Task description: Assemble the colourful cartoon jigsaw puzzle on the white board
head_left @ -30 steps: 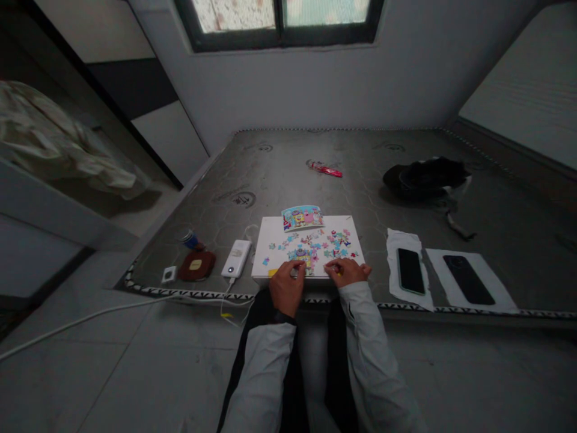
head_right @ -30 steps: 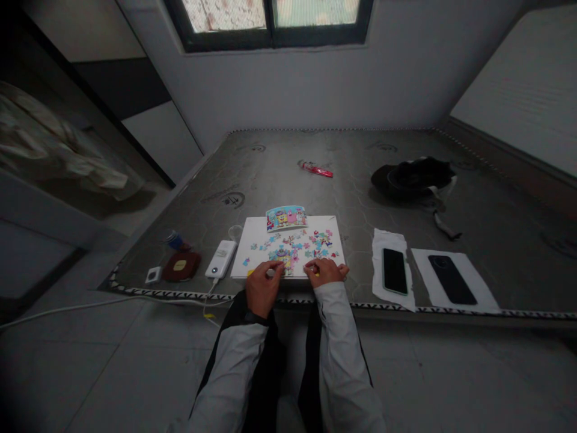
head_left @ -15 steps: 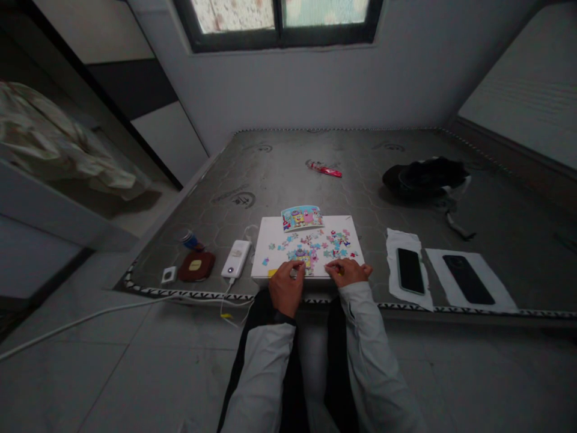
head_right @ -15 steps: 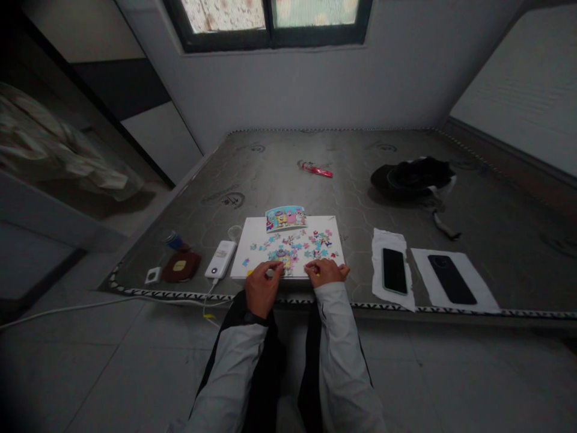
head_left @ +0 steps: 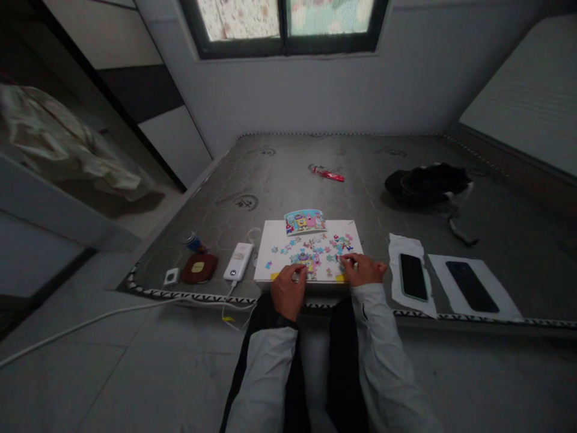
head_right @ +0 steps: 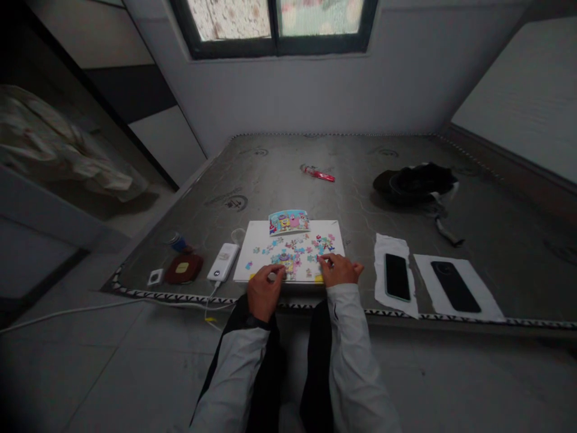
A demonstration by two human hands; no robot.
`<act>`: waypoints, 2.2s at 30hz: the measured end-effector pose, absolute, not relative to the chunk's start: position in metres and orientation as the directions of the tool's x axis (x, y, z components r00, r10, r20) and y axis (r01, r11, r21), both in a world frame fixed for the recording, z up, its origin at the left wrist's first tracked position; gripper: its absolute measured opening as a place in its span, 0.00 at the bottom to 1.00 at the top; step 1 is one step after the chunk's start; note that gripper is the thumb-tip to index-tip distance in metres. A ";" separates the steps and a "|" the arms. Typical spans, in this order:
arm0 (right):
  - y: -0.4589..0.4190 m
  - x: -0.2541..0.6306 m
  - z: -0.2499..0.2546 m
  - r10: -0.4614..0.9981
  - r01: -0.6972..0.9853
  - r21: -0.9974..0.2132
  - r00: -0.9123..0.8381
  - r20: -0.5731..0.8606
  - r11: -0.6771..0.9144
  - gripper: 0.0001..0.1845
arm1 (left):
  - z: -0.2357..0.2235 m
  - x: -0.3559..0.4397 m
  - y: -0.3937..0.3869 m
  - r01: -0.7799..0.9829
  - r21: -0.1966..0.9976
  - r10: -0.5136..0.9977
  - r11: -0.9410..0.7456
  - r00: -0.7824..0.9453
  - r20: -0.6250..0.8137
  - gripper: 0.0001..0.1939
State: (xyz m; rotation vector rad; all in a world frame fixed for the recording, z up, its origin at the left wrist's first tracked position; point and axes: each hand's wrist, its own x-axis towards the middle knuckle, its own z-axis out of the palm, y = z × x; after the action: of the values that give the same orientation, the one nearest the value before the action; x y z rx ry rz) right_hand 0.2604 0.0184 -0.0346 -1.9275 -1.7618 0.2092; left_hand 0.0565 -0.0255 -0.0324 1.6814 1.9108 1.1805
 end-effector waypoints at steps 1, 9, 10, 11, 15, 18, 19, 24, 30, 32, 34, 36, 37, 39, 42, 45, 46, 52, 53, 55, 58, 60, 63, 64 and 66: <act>0.025 0.265 -0.031 0.966 0.893 -0.449 0.142 0.217 -0.030 0.13 | -0.032 0.056 -0.025 0.657 0.753 0.932 -0.039 -0.248 0.264 0.06; 0.097 0.294 -0.016 1.000 0.964 -0.266 0.018 0.004 -0.016 0.11 | -0.030 0.049 -0.025 0.636 0.771 0.928 -0.044 -0.259 0.267 0.06; 0.104 0.295 -0.016 1.000 0.968 -0.251 -0.004 -0.011 0.001 0.10 | -0.030 0.048 -0.025 0.630 0.775 0.928 -0.046 -0.261 0.267 0.06; 0.109 0.296 -0.017 1.000 0.970 -0.241 -0.020 -0.015 0.016 0.10 | -0.031 0.047 -0.025 0.626 0.779 0.928 -0.047 -0.261 0.266 0.06; 0.122 0.298 -0.024 0.999 0.971 -0.238 -0.033 -0.011 0.030 0.09 | -0.030 0.044 -0.025 0.613 0.789 0.929 -0.044 -0.265 0.257 0.06; 0.126 0.298 -0.027 0.998 0.971 -0.238 -0.043 -0.037 0.033 0.08 | -0.029 0.041 -0.026 0.598 0.801 0.929 -0.034 -0.276 0.246 0.05; 0.127 0.298 -0.026 0.998 0.972 -0.234 -0.049 -0.043 0.038 0.08 | -0.029 0.041 -0.026 0.595 0.803 0.929 -0.033 -0.278 0.243 0.05; 0.130 0.296 -0.022 0.994 0.972 -0.217 -0.098 -0.042 0.086 0.05 | -0.029 0.039 -0.027 0.584 0.811 0.929 -0.035 -0.280 0.242 0.05; 0.133 0.297 -0.020 0.994 0.981 -0.179 -0.090 -0.065 0.077 0.07 | -0.030 0.038 -0.026 0.583 0.812 0.928 -0.031 -0.286 0.241 0.05; 0.131 0.297 -0.018 0.992 0.979 -0.184 -0.102 -0.069 0.088 0.06 | -0.030 0.038 -0.026 0.578 0.815 0.930 -0.036 -0.279 0.239 0.05; 0.129 0.297 -0.016 0.990 0.976 -0.190 -0.122 -0.066 0.108 0.06 | -0.029 0.038 -0.027 0.573 0.819 0.930 -0.043 -0.276 0.242 0.05; 0.126 0.297 -0.013 0.987 0.973 -0.190 -0.145 -0.062 0.131 0.05 | -0.029 0.038 -0.027 0.572 0.819 0.929 -0.043 -0.280 0.243 0.05; 0.125 0.296 -0.011 0.986 0.972 -0.190 -0.156 -0.063 0.141 0.05 | -0.029 0.039 -0.027 0.572 0.819 0.928 -0.041 -0.282 0.244 0.05; 0.123 0.296 -0.007 0.984 0.971 -0.187 -0.162 -0.069 0.147 0.05 | -0.029 0.039 -0.027 0.573 0.818 0.928 -0.039 -0.283 0.243 0.05; 0.119 0.295 -0.001 0.993 0.984 -0.161 -0.091 -0.076 0.078 0.06 | -0.030 0.039 -0.027 0.574 0.818 0.928 -0.035 -0.285 0.240 0.05; 0.115 0.290 0.003 0.997 0.993 -0.112 0.025 -0.077 -0.034 0.12 | -0.031 0.039 -0.027 0.576 0.817 0.927 -0.037 -0.286 0.243 0.05; 0.114 0.288 0.004 0.995 0.993 -0.099 0.053 -0.081 -0.061 0.14 | -0.031 0.040 -0.027 0.577 0.816 0.926 -0.041 -0.284 0.247 0.05; 0.108 0.269 0.004 0.980 0.984 -0.053 0.163 -0.113 -0.170 0.13 | -0.030 0.040 -0.027 0.574 0.818 0.930 -0.026 -0.287 0.231 0.05; 0.107 0.266 0.005 0.976 0.981 -0.046 0.181 -0.119 -0.187 0.12 | -0.030 0.040 -0.027 0.575 0.818 0.932 -0.024 -0.284 0.227 0.05; 0.107 0.261 0.007 0.970 0.977 -0.028 0.204 -0.134 -0.209 0.11 | -0.030 0.040 -0.027 0.577 0.817 0.934 -0.020 -0.281 0.221 0.05; 0.108 0.258 0.009 0.964 0.978 -0.017 0.203 -0.170 -0.209 0.10 | -0.030 0.039 -0.026 0.576 0.817 0.935 -0.015 -0.281 0.216 0.05; 0.109 0.258 0.009 0.963 0.979 -0.030 0.193 -0.187 -0.202 0.10 | -0.030 0.039 -0.026 0.575 0.818 0.934 -0.015 -0.284 0.216 0.05; 0.111 0.261 0.006 0.964 0.977 -0.065 0.189 -0.189 -0.204 0.09 | -0.030 0.039 -0.026 0.579 0.815 0.931 -0.018 -0.288 0.225 0.05; 0.111 0.262 0.005 0.965 0.976 -0.080 0.187 -0.186 -0.205 0.09 | -0.030 0.039 -0.027 0.582 0.813 0.930 -0.021 -0.287 0.230 0.05; 0.112 0.266 0.001 0.969 0.975 -0.109 0.176 -0.171 -0.196 0.10 | -0.031 0.039 -0.027 0.588 0.808 0.929 -0.027 -0.284 0.238 0.05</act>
State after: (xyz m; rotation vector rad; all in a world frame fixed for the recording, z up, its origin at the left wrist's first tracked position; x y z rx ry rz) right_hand 0.2659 0.1116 0.0007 -2.4280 -2.0080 0.3209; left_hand 0.0394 -0.0270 -0.0310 1.5874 1.8790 1.2337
